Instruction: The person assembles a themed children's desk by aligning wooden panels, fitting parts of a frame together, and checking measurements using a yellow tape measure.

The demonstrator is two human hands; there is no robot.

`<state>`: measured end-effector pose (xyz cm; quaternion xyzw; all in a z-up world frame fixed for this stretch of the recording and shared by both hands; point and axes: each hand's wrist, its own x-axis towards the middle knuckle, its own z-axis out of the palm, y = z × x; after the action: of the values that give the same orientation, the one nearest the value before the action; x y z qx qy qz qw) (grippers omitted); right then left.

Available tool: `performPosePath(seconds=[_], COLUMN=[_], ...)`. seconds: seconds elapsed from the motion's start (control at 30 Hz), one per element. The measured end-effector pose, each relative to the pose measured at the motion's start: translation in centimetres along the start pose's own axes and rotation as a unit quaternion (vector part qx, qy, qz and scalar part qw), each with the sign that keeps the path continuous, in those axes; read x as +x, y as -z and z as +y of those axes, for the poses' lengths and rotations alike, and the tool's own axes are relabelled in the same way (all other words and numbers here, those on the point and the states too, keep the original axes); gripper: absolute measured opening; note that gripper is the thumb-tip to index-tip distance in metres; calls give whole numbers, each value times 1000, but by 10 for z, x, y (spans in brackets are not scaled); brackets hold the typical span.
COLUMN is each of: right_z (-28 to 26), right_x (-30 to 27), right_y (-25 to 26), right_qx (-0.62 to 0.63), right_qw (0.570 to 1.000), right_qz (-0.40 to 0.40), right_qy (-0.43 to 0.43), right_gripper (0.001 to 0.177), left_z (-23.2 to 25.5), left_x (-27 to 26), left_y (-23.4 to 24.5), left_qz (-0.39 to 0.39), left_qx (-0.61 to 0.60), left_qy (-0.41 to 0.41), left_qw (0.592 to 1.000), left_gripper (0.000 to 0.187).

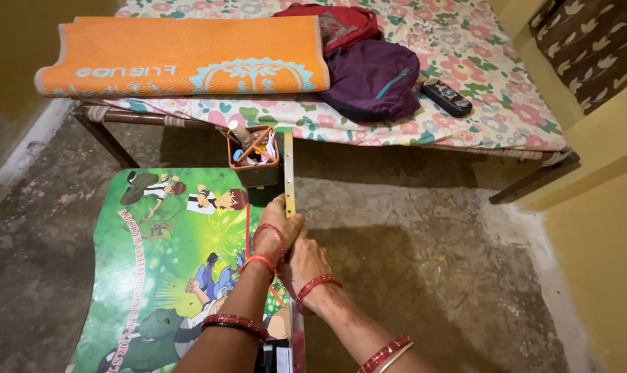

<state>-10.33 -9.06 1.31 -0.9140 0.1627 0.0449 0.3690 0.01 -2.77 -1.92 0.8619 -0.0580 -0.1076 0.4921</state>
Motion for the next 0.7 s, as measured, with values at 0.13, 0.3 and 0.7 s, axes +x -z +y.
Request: performPosePath(seconds=[0.13,0.3,0.7], right_z=[9,0,8], right_x=[8,4,8], right_y=[1,14,9], right_qx=[10,-6,-1], right_qw=[1000,1000,999], right_qz=[10,-24,-41], right_qy=[19,-8,-9], right_gripper=[44,53,54], left_z=[3,11,9], left_x=[1,1,0], left_y=[-1,-1,-5], left_qz=[-5,7,13], left_qx=[-2,30,22], left_qy=[10,37,48], left_qw=[1000,999,999], left_gripper=[49,51,52])
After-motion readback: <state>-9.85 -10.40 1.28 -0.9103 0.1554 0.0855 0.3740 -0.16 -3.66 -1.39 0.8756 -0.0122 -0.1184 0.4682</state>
